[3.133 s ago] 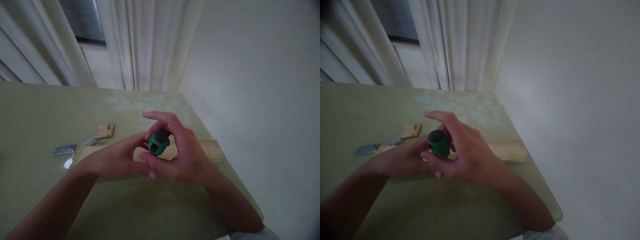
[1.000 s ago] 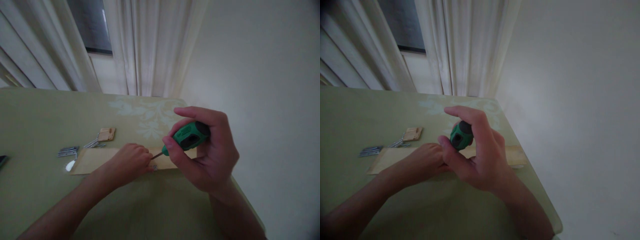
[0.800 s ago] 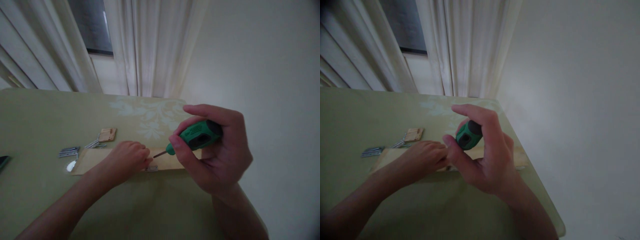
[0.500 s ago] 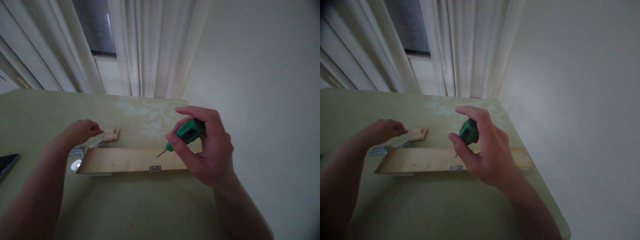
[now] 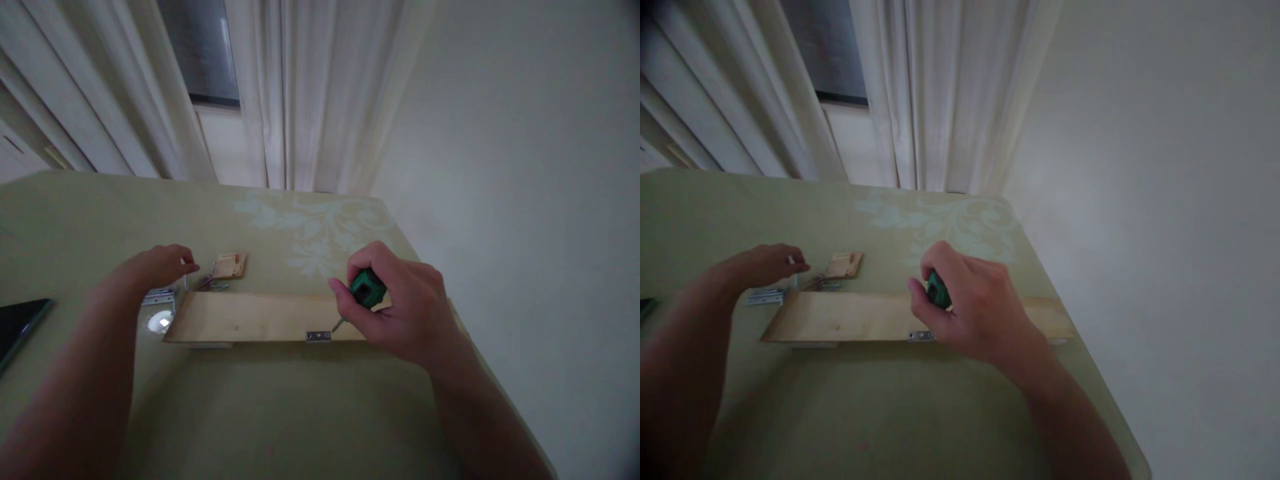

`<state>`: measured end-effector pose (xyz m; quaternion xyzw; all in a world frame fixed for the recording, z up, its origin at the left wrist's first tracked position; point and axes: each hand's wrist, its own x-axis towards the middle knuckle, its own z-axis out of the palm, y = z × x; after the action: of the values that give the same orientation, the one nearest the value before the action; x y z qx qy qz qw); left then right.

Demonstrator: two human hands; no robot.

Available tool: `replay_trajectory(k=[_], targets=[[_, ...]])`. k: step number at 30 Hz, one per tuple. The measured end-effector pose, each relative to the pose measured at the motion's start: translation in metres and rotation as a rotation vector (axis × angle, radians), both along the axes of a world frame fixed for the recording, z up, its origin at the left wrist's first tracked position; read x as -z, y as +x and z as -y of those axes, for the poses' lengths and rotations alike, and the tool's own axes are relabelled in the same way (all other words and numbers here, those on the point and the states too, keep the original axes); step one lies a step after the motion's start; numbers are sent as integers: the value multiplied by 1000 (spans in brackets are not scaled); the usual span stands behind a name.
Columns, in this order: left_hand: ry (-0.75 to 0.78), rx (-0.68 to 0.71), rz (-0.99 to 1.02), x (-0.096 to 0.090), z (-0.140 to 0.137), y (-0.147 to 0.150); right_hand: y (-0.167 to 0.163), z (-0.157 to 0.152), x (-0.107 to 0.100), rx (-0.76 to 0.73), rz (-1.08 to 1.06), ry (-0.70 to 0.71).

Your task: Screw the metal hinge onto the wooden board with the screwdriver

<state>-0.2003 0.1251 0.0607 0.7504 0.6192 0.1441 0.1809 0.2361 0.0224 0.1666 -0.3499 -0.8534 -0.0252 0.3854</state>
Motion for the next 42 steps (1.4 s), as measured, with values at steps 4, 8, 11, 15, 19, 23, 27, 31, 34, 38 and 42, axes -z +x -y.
replay_trajectory(k=[4,8,11,15,19,23,27,31,34,38,42], targets=[[71,31,-62,-53,28,87,0,-1,1,14,38,1],[68,509,425,-71,63,175,-1,-4,4,-2,49,-36],[-10,698,551,-61,76,204,-2,-3,5,-20,42,-56],[-78,724,657,-53,77,210,-3,-2,6,-54,43,-82],[-104,697,675,-55,77,213,-3,-2,6,-58,64,-100],[-103,693,692,-54,79,219,-1,-3,5,-49,61,-88],[-80,695,695,-51,79,221,-2,-3,5,-45,68,-80],[-93,671,662,-48,80,220,-3,-3,4,-68,64,-115],[-136,680,646,-48,81,220,-2,-3,2,-101,65,-163],[-180,698,678,-49,83,220,-1,-3,0,-152,79,-191],[-188,722,682,-52,84,221,-1,-2,-2,-158,94,-210]])
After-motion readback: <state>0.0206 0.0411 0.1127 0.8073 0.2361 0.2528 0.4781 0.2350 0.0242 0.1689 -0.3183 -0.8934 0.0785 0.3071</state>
